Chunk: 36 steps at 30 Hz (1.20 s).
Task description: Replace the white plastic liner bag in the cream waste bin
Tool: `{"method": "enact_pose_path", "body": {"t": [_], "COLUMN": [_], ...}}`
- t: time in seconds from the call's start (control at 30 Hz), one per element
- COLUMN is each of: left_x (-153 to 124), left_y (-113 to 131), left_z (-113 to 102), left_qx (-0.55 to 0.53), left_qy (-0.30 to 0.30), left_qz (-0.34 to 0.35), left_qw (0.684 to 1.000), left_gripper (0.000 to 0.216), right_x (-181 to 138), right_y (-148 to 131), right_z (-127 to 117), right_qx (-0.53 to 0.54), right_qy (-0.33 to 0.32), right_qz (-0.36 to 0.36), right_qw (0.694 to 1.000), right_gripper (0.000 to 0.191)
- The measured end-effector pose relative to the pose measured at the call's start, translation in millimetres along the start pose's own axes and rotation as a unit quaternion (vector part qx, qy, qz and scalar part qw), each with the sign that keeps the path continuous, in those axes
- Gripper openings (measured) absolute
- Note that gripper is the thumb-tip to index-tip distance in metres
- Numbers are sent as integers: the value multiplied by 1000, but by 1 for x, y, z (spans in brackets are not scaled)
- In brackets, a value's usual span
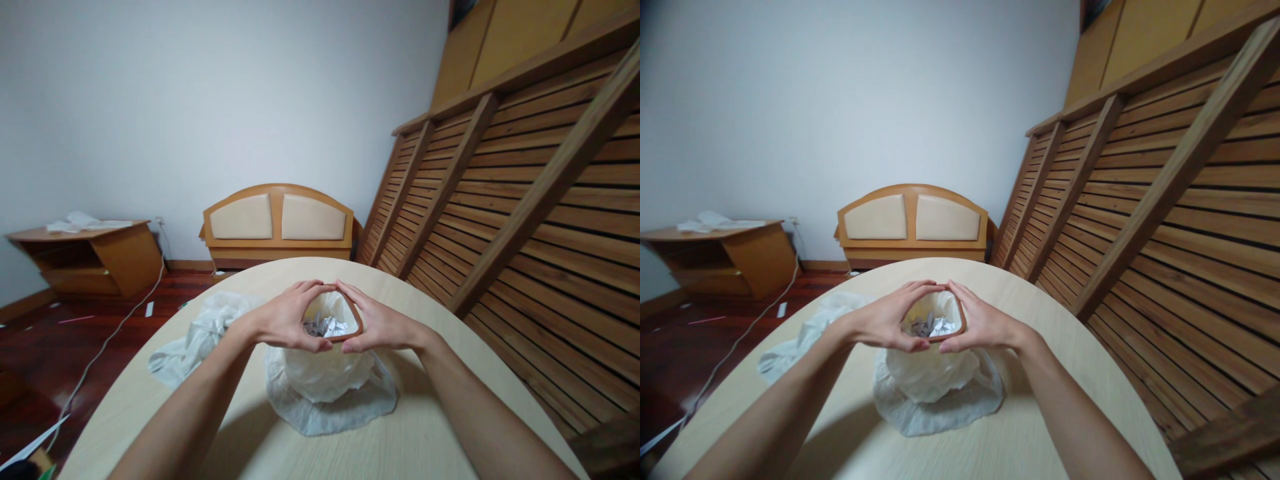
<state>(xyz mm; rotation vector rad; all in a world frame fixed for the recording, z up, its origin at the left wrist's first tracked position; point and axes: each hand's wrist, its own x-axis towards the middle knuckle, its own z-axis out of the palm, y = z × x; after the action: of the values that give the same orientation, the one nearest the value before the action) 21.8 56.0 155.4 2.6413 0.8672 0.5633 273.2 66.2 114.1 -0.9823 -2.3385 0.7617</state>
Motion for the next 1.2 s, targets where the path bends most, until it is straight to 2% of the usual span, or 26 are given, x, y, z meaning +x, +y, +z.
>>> {"method": "enact_pose_path", "body": {"t": [0.13, 0.3, 0.4, 0.6, 0.83, 0.97, 1.2], "left_x": [0, 1, 2, 1, 0, 1, 3], "left_y": [0, 2, -1, -7, -5, -6, -8], "left_z": [-1, -2, -2, -1, -1, 0, 6], "left_qx": [-3, 2, -11, -45, -54, -57, -54], "left_qy": [3, -5, 0, 10, 6, 4, 24], "left_qz": [7, 2, 2, 6, -1, 8, 40], "left_qw": [1000, 1000, 1000, 999, 999, 998, 997], "left_gripper": [91, 80, 79, 72, 72, 73, 75], "right_x": [0, 1, 2, 1, -4, -3, -2], "right_y": [-6, -17, -18, -17, -16, -17, -15], "right_z": [0, -1, 1, 5, -2, -8, -9], "right_qx": [-17, 12, 10, -41, -15, 28, 38], "right_qy": [7, 6, 19, 31, 0, -4, 13], "right_qz": [-15, -55, -62, -11, -3, -18, -62], "right_qw": [1000, 998, 998, 999, 1000, 999, 997], "right_gripper": [128, 110, 107, 121, 134, 121, 103]}}
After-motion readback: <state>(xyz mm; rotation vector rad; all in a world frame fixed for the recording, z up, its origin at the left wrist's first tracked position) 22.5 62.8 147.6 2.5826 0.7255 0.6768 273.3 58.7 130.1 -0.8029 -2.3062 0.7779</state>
